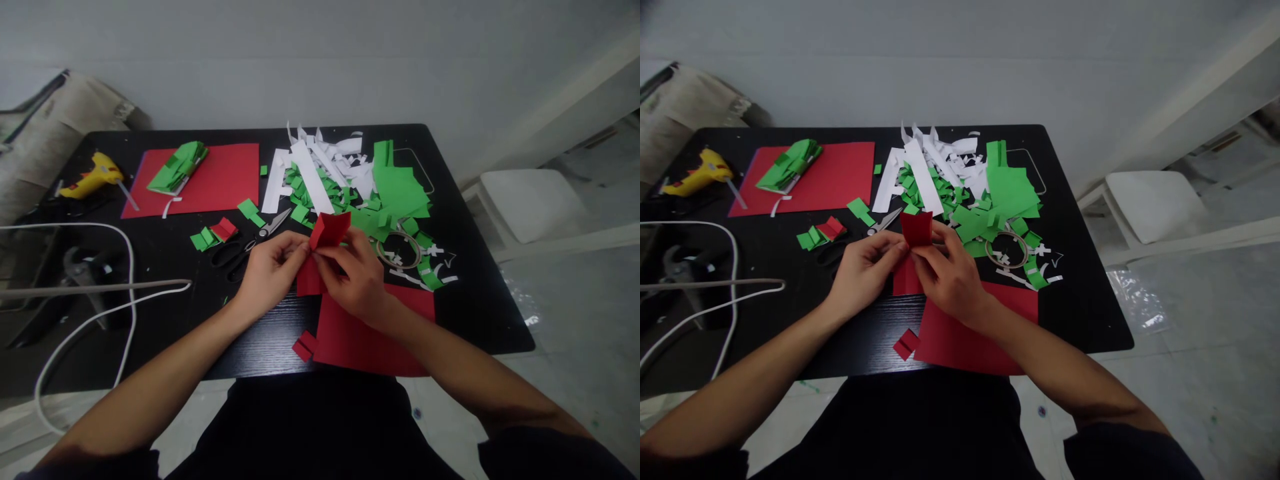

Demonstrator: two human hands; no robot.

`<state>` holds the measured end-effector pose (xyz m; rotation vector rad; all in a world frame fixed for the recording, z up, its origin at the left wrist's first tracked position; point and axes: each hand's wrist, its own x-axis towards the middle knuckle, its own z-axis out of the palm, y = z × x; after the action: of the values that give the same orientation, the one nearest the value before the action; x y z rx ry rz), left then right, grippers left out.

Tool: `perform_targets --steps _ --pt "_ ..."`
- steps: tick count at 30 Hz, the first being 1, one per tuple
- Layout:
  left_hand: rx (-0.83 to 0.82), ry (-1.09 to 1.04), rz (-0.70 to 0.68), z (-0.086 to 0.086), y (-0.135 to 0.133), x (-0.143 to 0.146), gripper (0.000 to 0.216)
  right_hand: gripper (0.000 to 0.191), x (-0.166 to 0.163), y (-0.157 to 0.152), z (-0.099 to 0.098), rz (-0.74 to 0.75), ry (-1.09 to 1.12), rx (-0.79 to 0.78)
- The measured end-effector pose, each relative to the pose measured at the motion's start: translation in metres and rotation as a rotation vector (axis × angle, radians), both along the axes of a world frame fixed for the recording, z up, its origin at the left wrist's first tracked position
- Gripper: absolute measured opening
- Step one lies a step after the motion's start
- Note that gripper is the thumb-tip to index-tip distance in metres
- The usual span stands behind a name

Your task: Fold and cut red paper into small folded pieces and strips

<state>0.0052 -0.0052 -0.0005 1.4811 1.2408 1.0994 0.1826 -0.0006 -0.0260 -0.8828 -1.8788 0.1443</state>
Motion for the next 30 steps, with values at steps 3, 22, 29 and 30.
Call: perform_targets --steps 3,22,29,30 --pt "-0.036 -0.074 -0.034 0.0003 0.0023 0.0008 0.022 0.022 0.0005 0.0005 0.0003 0.024 0.001 -0.027" --pt "0.09 0.041 0.055 -0.0056 -0.0007 -0.0042 0.011 0.031 0.0021 0.0017 0.002 0.115 -0.007 -0.094" --pt "0.155 0.167 0.102 -0.0062 -0.0007 -0.0065 0.018 0.039 -0.0029 -0.0028 0.004 0.164 0.256 -0.293" --pt "0.158 0.181 0.103 -0.0055 -0.001 -0.0065 0.019 0.043 -0.0035 -0.0029 0.0036 0.173 0.304 -0.36"
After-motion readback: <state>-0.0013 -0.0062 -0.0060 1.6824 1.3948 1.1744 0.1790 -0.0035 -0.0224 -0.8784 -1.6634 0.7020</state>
